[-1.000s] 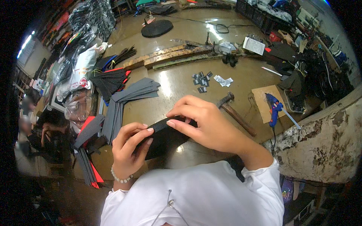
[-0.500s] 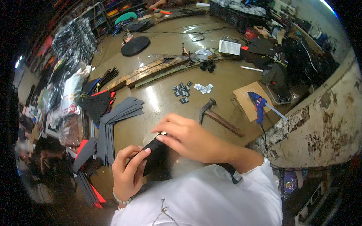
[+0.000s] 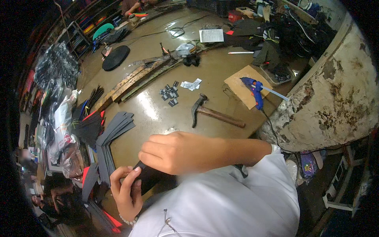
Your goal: The person measures and cuts a black strap using a wooden ruler and a cutting tool on a workbench. They then repeatedly place and align multiple black fabric pieces along the ruler, adjusting their positions by hand.
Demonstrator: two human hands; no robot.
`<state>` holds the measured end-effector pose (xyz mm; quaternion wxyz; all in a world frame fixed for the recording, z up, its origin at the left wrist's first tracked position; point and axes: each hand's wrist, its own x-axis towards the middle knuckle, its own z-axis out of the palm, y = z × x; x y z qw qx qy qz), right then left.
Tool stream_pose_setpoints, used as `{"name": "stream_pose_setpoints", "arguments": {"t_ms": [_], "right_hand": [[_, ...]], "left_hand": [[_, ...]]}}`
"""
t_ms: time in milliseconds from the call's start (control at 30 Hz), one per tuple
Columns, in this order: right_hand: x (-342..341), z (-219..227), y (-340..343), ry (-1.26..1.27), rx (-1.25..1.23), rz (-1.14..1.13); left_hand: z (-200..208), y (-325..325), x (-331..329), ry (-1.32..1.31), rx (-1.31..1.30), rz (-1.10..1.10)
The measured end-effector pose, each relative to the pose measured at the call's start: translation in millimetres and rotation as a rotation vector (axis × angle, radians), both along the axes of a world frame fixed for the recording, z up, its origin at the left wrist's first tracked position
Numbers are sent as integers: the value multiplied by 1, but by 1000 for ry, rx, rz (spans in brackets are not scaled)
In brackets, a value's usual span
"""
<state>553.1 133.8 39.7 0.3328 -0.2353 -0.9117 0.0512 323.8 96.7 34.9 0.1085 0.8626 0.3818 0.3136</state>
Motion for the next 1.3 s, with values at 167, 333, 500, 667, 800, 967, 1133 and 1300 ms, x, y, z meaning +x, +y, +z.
{"name": "stream_pose_setpoints", "arguments": {"t_ms": [167,333,500,667,800,967,1133,1300], "right_hand": [[60,-36,41,346,-122,-594],[177,-132,97,-171,-233,-1365],[201,-184,94,-203,-160,-1284],[186,-160,98,-380,-178,-1304],[139,-121,86,-275,-300,-1335],[13,-76,36,342,-557,56],[-34,-74,23,498,-608,-102],[-21,-86,49,389,-603,-474]], "left_hand": [[-2,3,-3,-78,9,78],[3,2,-22,-161,-49,144],[-3,3,-31,-348,-39,278],[-15,-3,-29,-556,-48,322],[-6,-6,-35,-400,-128,270],[-3,3,-22,-353,-73,222],[5,29,-22,-350,77,228],[39,52,-26,-570,-429,359]]}}
